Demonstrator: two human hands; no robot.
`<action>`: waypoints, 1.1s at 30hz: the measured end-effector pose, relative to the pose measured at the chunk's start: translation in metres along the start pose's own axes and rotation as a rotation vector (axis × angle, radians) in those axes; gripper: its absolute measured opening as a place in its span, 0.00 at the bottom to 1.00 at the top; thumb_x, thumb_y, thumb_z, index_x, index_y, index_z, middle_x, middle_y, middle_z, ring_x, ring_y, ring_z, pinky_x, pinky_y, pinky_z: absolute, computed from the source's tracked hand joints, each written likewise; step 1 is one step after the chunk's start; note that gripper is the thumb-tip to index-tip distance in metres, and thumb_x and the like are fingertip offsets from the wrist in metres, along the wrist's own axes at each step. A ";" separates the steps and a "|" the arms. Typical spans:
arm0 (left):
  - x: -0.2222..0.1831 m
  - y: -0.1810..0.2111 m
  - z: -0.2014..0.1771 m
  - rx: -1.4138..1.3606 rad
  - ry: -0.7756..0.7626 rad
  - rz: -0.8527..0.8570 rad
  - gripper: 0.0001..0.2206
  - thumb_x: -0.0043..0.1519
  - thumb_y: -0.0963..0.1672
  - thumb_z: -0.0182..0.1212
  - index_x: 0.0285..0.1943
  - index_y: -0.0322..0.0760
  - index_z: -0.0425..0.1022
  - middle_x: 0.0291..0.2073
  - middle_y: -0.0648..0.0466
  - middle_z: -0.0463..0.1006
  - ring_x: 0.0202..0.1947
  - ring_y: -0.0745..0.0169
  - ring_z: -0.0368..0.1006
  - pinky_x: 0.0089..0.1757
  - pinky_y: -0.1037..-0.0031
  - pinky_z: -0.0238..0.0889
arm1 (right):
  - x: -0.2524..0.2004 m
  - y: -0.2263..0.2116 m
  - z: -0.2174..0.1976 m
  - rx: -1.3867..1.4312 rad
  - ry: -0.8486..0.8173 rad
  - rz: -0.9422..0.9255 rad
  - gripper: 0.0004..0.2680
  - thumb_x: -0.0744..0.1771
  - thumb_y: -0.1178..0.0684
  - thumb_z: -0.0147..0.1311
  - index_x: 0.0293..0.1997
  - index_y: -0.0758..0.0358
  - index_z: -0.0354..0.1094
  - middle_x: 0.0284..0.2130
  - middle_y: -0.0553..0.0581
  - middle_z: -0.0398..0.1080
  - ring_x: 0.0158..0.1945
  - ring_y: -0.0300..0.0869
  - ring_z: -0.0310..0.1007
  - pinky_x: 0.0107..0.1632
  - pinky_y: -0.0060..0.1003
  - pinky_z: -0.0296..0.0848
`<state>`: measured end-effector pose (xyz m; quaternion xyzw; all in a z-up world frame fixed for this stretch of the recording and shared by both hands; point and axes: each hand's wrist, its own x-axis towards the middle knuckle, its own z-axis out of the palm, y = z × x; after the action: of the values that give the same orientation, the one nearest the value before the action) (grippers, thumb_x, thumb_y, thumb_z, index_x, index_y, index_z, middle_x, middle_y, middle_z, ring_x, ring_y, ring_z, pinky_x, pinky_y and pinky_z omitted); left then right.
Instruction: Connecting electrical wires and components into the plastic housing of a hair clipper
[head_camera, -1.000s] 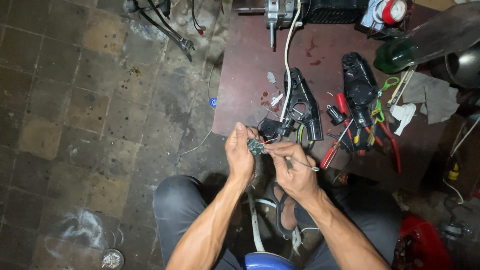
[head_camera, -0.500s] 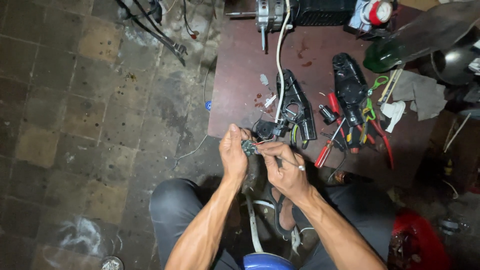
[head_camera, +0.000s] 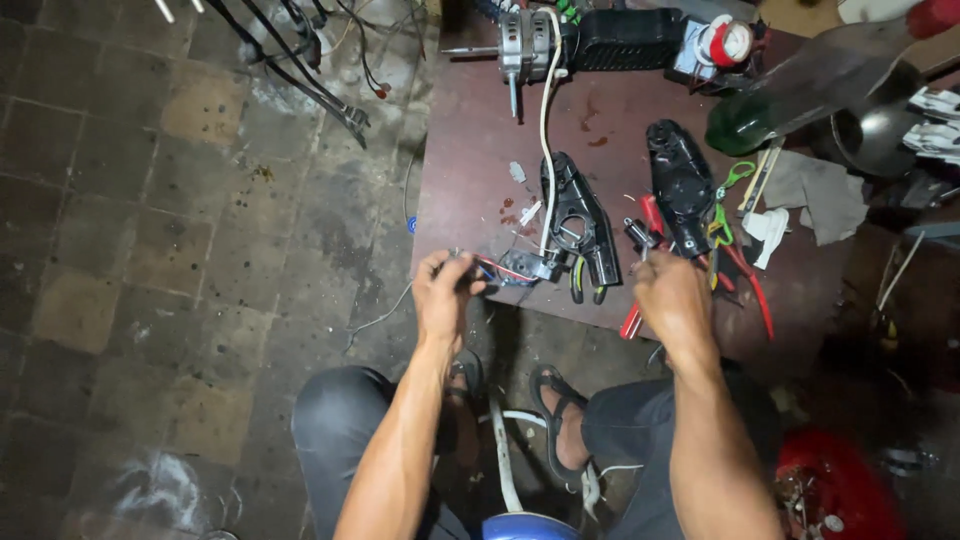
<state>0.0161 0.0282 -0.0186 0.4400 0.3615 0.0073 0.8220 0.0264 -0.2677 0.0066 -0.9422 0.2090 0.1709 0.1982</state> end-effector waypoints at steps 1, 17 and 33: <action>-0.001 -0.001 0.002 0.000 0.000 0.000 0.19 0.55 0.41 0.70 0.50 0.28 0.65 0.35 0.46 0.68 0.30 0.51 0.77 0.30 0.70 0.80 | 0.004 0.000 0.004 0.001 0.000 0.000 0.12 0.68 0.42 0.48 0.51 0.49 0.76 0.39 0.62 0.78 0.50 0.62 0.75 0.52 0.59 0.72; -0.021 0.017 -0.006 0.791 -0.149 0.498 0.24 0.62 0.43 0.64 0.67 0.33 0.65 0.56 0.33 0.73 0.60 0.34 0.68 0.58 0.53 0.61 | -0.009 -0.024 0.015 0.044 0.046 0.041 0.14 0.66 0.46 0.49 0.55 0.51 0.75 0.46 0.58 0.78 0.55 0.60 0.73 0.55 0.58 0.71; -0.022 0.026 -0.014 1.008 -0.138 0.473 0.32 0.60 0.44 0.64 0.72 0.24 0.56 0.66 0.27 0.60 0.68 0.30 0.55 0.65 0.52 0.47 | -0.034 -0.039 0.005 0.171 0.008 0.010 0.19 0.67 0.35 0.50 0.57 0.54 0.72 0.46 0.55 0.77 0.58 0.54 0.71 0.58 0.55 0.68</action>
<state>-0.0005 0.0466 0.0086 0.8471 0.1570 -0.0112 0.5076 0.0144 -0.2215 0.0277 -0.9214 0.2283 0.1497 0.2765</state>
